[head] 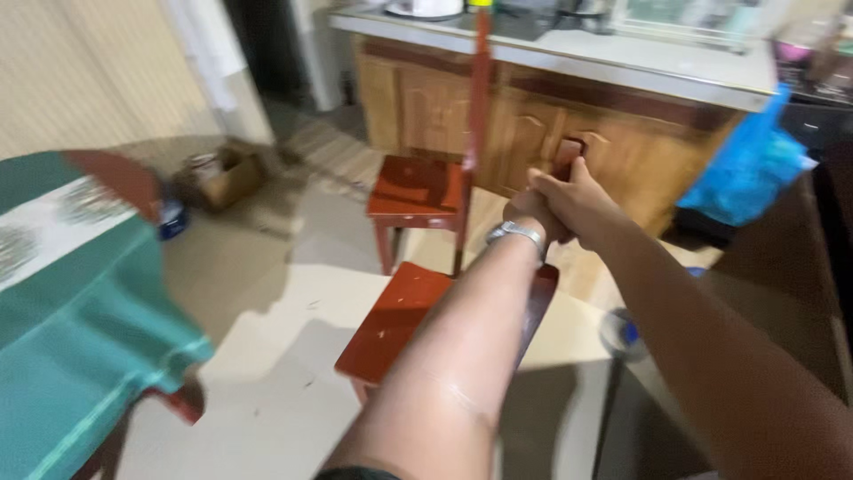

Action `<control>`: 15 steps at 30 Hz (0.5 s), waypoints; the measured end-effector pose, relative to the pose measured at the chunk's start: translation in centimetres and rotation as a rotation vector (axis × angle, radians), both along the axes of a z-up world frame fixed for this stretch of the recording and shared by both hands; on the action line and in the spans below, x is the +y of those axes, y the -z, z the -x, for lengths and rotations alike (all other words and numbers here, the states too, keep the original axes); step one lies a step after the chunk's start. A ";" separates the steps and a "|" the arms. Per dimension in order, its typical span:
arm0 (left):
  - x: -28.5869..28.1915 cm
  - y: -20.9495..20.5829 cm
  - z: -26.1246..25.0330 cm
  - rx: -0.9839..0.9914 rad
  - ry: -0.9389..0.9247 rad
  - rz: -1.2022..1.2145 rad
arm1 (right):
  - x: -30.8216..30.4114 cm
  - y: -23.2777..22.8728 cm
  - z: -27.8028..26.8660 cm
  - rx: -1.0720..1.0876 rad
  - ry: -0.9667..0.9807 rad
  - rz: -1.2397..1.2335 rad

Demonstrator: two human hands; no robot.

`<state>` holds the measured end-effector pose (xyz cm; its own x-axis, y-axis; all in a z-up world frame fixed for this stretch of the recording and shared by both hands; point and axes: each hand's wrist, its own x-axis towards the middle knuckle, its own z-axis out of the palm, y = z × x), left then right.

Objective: The person repeatedly moves wooden chairs from around a dining table to a kitchen counter area, then returns them to the table. The person also moves a large water jug and briefly handles a plastic bag of vegetables on the table.

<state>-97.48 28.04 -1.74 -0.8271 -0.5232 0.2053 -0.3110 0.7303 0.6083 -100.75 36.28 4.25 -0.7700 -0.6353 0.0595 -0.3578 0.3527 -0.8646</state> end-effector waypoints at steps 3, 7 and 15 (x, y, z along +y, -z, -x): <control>-1.1 2.5 4.0 0.080 0.147 -0.151 | 1.5 0.4 -0.5 -0.082 -0.106 0.302; -2.0 4.2 11.0 0.074 0.071 -0.470 | 5.2 2.7 -1.7 -0.199 0.058 0.566; -1.1 0.6 15.2 0.274 0.019 -0.498 | 8.7 10.0 -1.3 0.223 0.327 -0.159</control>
<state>-112.64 26.96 -2.38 -0.7883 -0.5977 0.1460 -0.0828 0.3382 0.9374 -99.40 45.00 -5.77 -0.9119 -0.3741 0.1687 -0.3770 0.6012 -0.7046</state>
